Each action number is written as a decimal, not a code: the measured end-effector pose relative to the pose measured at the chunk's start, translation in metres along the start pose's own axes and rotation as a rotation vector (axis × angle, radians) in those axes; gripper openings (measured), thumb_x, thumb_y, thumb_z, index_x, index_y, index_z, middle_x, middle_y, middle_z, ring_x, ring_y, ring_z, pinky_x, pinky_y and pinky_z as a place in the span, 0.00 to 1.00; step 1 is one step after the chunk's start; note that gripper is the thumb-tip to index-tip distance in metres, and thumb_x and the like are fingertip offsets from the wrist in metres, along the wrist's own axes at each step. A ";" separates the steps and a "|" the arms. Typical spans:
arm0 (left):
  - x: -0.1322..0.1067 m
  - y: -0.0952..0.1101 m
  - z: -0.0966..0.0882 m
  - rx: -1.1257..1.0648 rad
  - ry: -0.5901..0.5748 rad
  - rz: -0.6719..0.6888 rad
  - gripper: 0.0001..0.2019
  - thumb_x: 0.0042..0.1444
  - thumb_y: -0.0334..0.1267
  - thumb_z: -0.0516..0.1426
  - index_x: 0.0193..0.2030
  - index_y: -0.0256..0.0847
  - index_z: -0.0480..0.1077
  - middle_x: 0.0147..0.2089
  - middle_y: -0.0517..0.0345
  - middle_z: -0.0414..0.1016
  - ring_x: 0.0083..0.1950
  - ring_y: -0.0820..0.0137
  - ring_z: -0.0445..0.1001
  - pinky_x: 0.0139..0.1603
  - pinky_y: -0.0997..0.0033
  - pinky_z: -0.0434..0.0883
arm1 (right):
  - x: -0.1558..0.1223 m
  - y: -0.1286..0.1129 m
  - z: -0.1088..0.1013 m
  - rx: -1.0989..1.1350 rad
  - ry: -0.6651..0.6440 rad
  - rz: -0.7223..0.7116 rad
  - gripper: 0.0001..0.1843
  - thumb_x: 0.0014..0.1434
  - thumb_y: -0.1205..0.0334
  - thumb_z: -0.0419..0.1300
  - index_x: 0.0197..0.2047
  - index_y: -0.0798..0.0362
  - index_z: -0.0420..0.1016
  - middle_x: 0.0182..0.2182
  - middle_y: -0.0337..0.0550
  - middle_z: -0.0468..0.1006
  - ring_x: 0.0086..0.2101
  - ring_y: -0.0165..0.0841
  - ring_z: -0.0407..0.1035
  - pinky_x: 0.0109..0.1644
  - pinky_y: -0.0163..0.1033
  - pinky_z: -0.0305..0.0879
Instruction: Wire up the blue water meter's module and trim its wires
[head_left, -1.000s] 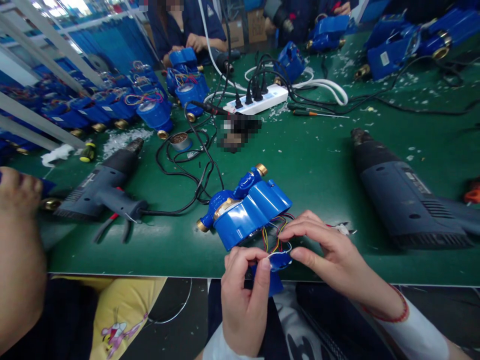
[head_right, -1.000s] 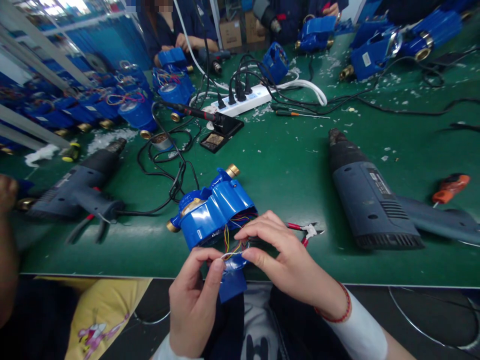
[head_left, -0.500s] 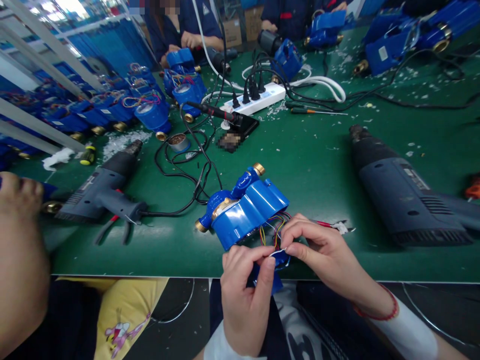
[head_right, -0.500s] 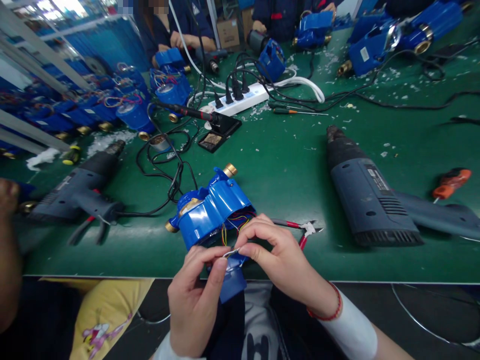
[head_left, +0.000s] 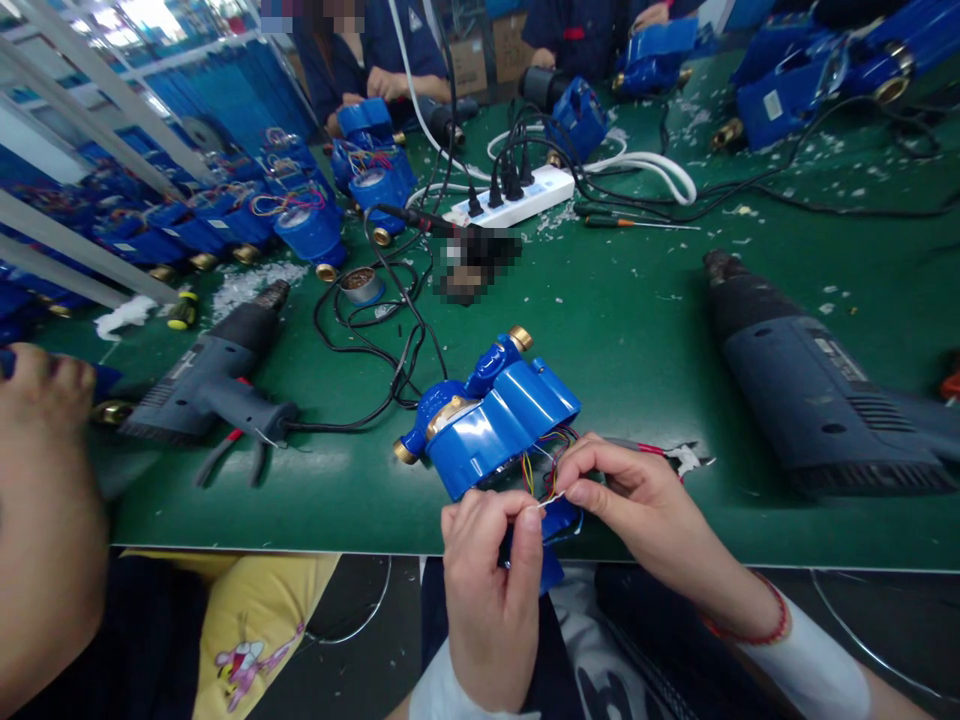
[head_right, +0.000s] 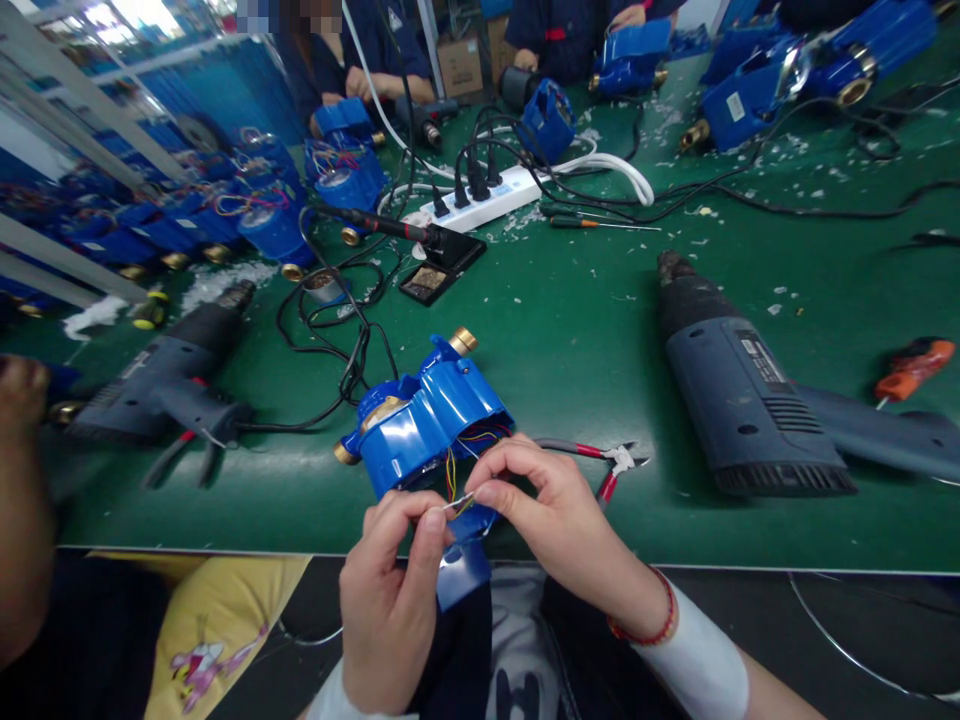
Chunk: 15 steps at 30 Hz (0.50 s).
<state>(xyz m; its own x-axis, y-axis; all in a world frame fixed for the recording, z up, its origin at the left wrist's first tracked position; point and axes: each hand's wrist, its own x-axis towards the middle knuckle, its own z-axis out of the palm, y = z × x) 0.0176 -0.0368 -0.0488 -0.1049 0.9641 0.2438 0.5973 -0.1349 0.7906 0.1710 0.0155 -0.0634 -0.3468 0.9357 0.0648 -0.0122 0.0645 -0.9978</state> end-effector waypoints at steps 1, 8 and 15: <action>0.000 0.000 0.000 0.001 -0.003 -0.005 0.10 0.64 0.31 0.51 0.31 0.44 0.67 0.28 0.67 0.70 0.32 0.73 0.67 0.36 0.71 0.60 | 0.000 0.000 0.000 -0.001 0.004 0.003 0.06 0.62 0.66 0.60 0.32 0.50 0.74 0.30 0.33 0.73 0.34 0.28 0.66 0.40 0.33 0.60; 0.000 0.001 -0.002 0.018 -0.004 -0.019 0.12 0.64 0.31 0.50 0.28 0.43 0.66 0.25 0.66 0.69 0.30 0.73 0.68 0.35 0.70 0.60 | 0.001 0.000 0.002 -0.024 0.030 0.010 0.07 0.62 0.65 0.59 0.31 0.51 0.74 0.29 0.35 0.72 0.33 0.29 0.66 0.39 0.34 0.59; -0.002 -0.005 0.002 0.051 0.094 0.038 0.11 0.62 0.32 0.53 0.28 0.43 0.67 0.24 0.67 0.72 0.29 0.72 0.67 0.35 0.69 0.60 | 0.000 -0.003 0.005 -0.113 0.066 -0.066 0.08 0.62 0.67 0.59 0.31 0.51 0.73 0.29 0.37 0.73 0.33 0.32 0.66 0.39 0.37 0.59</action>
<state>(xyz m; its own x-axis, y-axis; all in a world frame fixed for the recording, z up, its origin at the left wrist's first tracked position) 0.0165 -0.0373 -0.0542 -0.1542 0.9327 0.3260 0.6413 -0.1565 0.7511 0.1659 0.0133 -0.0600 -0.2861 0.9486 0.1350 0.0736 0.1622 -0.9840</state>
